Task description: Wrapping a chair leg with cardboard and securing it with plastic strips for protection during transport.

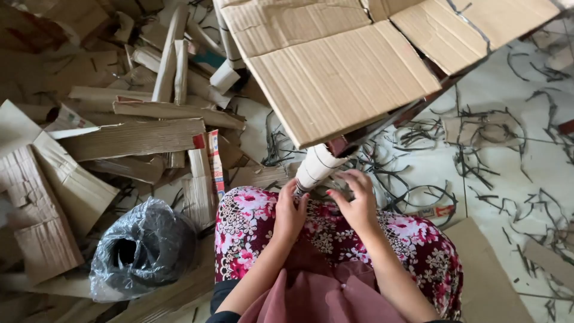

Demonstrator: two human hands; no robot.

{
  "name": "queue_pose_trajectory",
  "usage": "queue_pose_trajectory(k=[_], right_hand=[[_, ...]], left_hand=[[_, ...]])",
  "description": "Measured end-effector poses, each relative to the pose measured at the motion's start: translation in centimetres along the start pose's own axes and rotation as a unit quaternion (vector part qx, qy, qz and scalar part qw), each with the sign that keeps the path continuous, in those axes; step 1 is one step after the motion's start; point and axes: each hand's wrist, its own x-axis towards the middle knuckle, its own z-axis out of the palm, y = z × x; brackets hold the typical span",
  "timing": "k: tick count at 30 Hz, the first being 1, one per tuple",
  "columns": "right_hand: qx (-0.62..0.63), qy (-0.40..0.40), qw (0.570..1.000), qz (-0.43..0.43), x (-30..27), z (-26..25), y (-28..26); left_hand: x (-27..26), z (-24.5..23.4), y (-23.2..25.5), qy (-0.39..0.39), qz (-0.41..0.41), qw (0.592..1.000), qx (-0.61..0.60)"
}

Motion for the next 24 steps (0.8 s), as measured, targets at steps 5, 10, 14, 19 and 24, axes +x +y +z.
queue_pose_trajectory(k=[5,10,14,19,24], right_hand=[[0.010,0.037,0.997,0.062,1.9,2.2,-3.9],[0.003,0.090,0.993,0.079,3.6,2.3,-6.4],[0.044,0.047,0.988,0.139,4.2,2.8,-6.4],[0.092,0.027,0.988,0.123,6.4,7.3,-8.5],[0.150,0.022,0.988,0.038,8.9,11.7,-9.9]], left_hand=[[0.5,0.0,-0.4,0.043,0.038,0.998,-0.005],[1.5,-0.5,0.3,0.050,0.030,0.998,-0.016],[2.2,0.4,-1.1,0.108,0.048,0.993,-0.021],[3.4,-0.5,-1.9,0.184,0.060,0.980,-0.042],[5.1,-1.7,-3.5,0.244,0.046,0.969,-0.020]])
